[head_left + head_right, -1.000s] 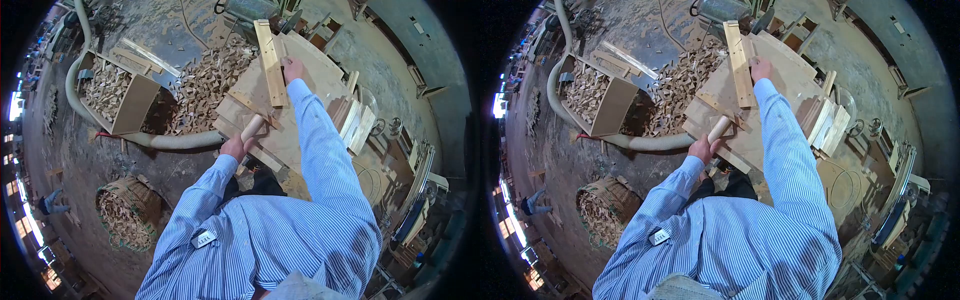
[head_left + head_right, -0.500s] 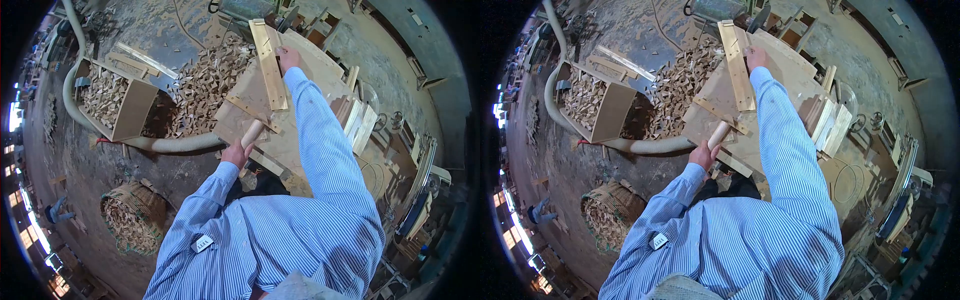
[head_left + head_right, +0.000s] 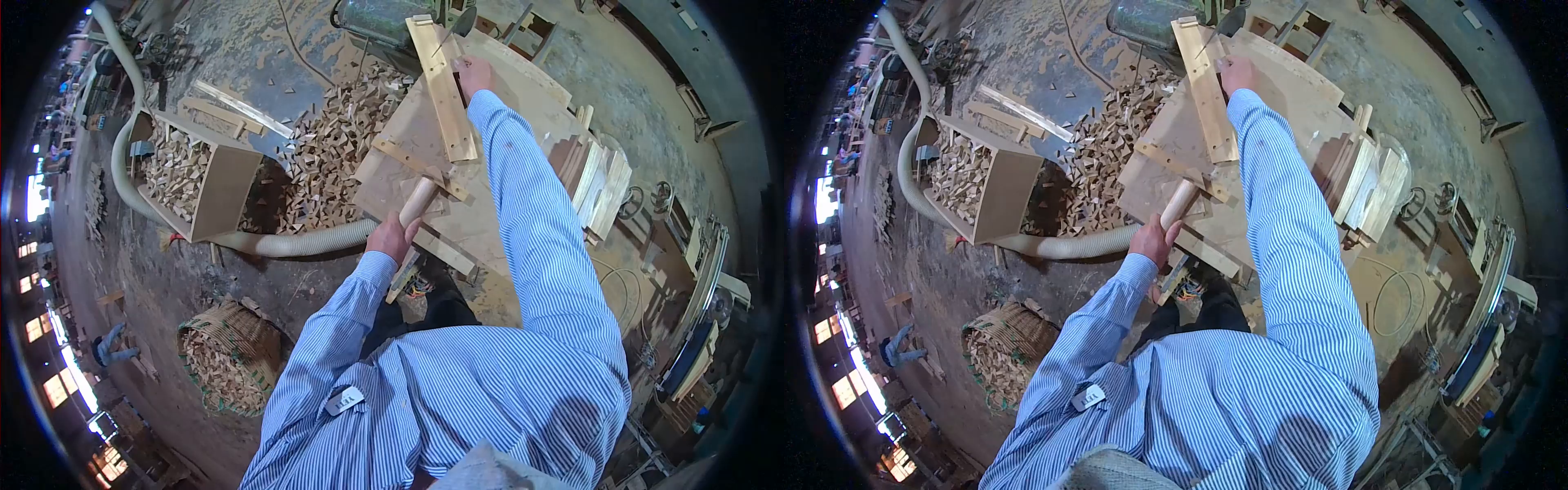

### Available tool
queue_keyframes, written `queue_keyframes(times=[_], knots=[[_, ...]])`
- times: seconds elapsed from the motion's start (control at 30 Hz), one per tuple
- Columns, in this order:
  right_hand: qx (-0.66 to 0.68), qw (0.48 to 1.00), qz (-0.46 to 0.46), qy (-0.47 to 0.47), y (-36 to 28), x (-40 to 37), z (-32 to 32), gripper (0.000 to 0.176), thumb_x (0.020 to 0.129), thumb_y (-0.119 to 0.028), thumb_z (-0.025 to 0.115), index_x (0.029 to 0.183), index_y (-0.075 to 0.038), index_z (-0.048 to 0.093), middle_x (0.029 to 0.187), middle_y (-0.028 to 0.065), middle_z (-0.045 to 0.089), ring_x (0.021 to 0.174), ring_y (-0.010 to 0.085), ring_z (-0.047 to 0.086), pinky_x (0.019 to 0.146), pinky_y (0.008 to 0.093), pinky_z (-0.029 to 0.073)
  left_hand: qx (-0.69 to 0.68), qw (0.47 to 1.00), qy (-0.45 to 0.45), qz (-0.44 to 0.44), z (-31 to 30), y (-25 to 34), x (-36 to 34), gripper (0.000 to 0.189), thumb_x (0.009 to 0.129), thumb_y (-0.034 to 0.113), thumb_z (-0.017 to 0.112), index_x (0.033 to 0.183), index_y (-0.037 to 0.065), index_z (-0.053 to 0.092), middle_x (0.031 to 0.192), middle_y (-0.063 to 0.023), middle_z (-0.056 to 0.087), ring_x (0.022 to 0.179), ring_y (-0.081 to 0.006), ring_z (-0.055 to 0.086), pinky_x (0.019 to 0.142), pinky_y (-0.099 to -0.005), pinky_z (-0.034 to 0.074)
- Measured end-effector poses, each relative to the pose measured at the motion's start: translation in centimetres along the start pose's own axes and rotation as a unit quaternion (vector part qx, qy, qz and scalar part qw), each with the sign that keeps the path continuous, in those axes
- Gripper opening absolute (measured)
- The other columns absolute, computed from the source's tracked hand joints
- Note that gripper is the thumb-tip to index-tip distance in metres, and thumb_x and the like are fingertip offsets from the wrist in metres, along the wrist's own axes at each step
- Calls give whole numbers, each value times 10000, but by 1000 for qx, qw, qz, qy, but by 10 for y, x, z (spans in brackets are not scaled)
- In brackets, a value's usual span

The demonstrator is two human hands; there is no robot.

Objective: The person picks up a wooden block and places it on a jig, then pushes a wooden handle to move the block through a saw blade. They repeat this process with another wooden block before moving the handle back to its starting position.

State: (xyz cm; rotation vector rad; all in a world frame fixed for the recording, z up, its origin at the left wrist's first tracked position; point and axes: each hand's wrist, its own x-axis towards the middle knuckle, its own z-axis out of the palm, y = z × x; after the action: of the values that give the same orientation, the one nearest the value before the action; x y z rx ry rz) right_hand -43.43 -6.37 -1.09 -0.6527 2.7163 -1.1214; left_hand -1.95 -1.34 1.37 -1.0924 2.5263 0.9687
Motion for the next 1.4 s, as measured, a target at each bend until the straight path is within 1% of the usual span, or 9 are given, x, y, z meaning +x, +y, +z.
queue_keyframes(times=[0.07,0.3,0.37,0.5,0.6,0.67,0.77,0.97,1.4], knots=[[0,999,-11,36,3,5,-1,294,896,-348,704,1082,-134,785,1044,168,745,966,356,706,891,456,532,2,1000,5,2,-1,5,5,559,996,549,558,1045,-6,512,876,-307,687,828,-483,685,732,-550,546],[-20,997,30,61,6,-14,-16,347,841,-334,752,1116,-124,770,1172,170,721,1069,358,673,929,469,528,-6,1000,9,13,-1,5,1,573,997,555,554,1052,-14,511,886,-312,685,854,-484,686,742,-542,549],[-111,987,-23,113,3,-26,-26,385,834,-336,758,1129,-89,750,1128,205,719,1068,376,660,931,474,524,-2,1000,3,10,-3,0,-6,575,998,556,553,1053,-15,510,890,-314,685,861,-483,686,743,-541,550],[-107,984,-99,103,-5,-55,-35,363,835,-350,752,1062,-66,763,1069,223,721,1040,392,658,918,483,525,-3,999,20,29,0,-14,-19,580,990,566,559,1056,-9,519,895,-303,692,853,-479,691,744,-545,556],[-74,992,-53,85,-6,-73,-20,356,840,-377,747,1001,-60,774,1053,220,727,1023,387,671,912,477,530,-4,999,23,26,1,-28,-30,579,987,569,561,1050,-5,523,895,-302,694,851,-481,689,746,-547,555],[-73,996,48,-5,-4,-83,-13,380,864,-403,720,981,-47,779,1028,222,732,989,383,692,920,459,534,-6,1000,15,23,0,-34,-41,577,990,567,556,1050,-6,516,895,-311,688,860,-490,681,750,-549,548],[-52,995,79,-1,-14,-91,0,378,874,-417,703,1013,-75,785,1019,197,742,965,373,708,917,445,539,-18,1000,4,19,-8,-43,-54,577,987,568,560,1040,-5,521,891,-306,691,857,-486,684,752,-545,549],[-27,997,67,-4,-26,-77,20,294,875,-393,719,1027,-155,799,1035,136,758,977,337,717,907,436,545,-5,1000,-10,0,-3,-63,-73,589,977,584,564,1011,-2,522,840,-285,694,808,-468,696,721,-539,557],[10,996,87,-12,-29,-44,30,277,873,-385,736,998,-148,808,999,137,763,958,324,721,892,427,545,-5,1000,-21,2,0,-61,-66,528,973,525,602,1017,4,535,819,-261,693,777,-453,693,694,-528,553]])
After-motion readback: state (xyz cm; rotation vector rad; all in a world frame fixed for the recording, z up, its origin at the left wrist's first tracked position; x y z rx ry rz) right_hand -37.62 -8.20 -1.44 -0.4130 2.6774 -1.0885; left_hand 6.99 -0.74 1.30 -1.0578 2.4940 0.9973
